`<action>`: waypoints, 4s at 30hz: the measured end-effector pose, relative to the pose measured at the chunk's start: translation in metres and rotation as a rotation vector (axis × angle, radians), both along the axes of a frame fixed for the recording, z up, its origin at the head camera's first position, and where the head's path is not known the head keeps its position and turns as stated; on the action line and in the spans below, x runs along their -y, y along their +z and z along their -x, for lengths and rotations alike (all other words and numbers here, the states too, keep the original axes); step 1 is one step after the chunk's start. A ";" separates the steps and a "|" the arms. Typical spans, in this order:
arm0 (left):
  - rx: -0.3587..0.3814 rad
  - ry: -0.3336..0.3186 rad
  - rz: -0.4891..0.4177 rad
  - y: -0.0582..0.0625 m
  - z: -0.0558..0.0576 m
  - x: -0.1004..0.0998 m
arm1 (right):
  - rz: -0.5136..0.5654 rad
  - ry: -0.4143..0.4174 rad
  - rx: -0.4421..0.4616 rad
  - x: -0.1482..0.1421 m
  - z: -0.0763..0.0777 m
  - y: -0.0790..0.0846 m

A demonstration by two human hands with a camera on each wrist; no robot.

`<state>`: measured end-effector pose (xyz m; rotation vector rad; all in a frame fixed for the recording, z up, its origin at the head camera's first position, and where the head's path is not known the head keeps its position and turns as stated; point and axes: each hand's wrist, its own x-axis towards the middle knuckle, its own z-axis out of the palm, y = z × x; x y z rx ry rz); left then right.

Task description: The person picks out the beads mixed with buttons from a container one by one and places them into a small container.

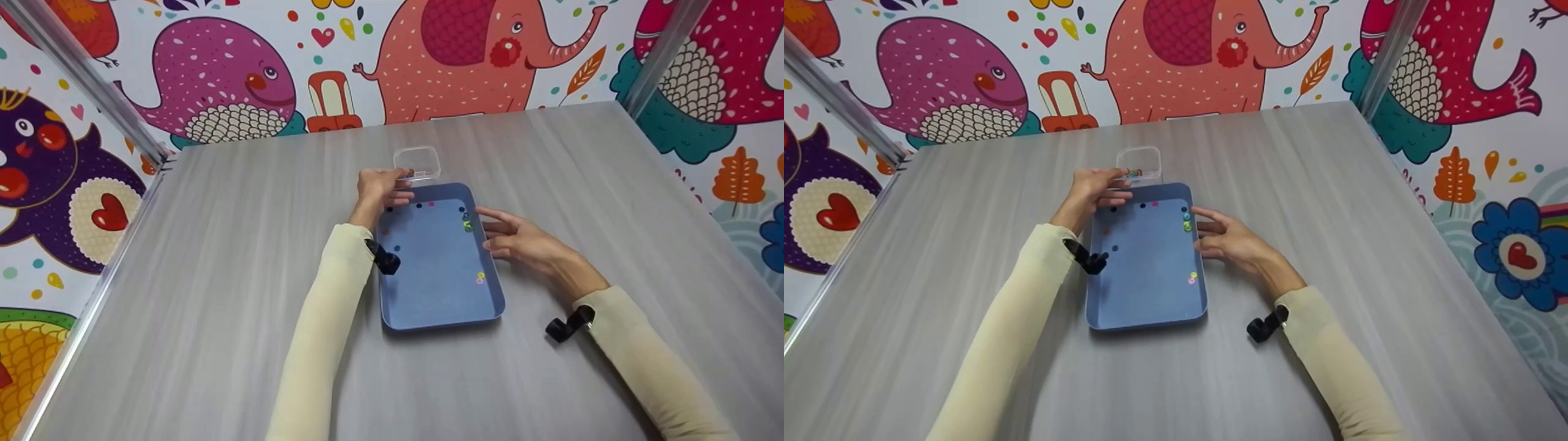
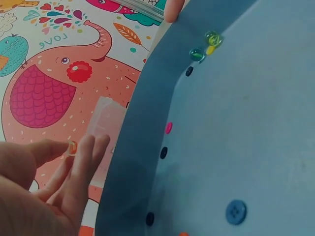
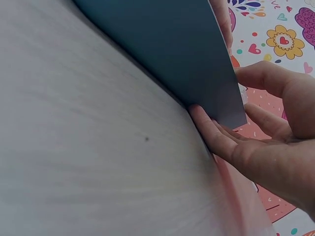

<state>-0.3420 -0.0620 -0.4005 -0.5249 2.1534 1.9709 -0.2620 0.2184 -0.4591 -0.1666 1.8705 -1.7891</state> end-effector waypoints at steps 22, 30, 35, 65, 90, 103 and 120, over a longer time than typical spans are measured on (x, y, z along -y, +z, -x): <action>-0.010 0.008 0.010 -0.004 -0.001 0.003 | 0.002 -0.002 0.004 0.001 0.000 0.000; 0.021 -0.030 -0.013 -0.001 -0.005 0.005 | 0.026 0.012 -0.007 0.000 -0.001 0.001; 0.015 -0.069 -0.019 0.002 -0.009 0.008 | 0.032 0.009 0.004 0.000 0.000 0.000; 0.035 -0.260 -0.007 -0.005 -0.025 -0.020 | 0.089 0.006 0.014 0.000 -0.002 0.000; 0.086 -0.351 0.023 -0.021 -0.029 -0.043 | 0.087 0.020 0.005 -0.001 -0.001 -0.001; 0.139 -0.434 0.065 -0.023 -0.029 -0.047 | 0.086 0.029 0.006 -0.001 0.000 -0.002; 0.174 -0.484 0.056 -0.030 -0.024 -0.054 | 0.113 0.046 0.003 -0.001 0.001 -0.002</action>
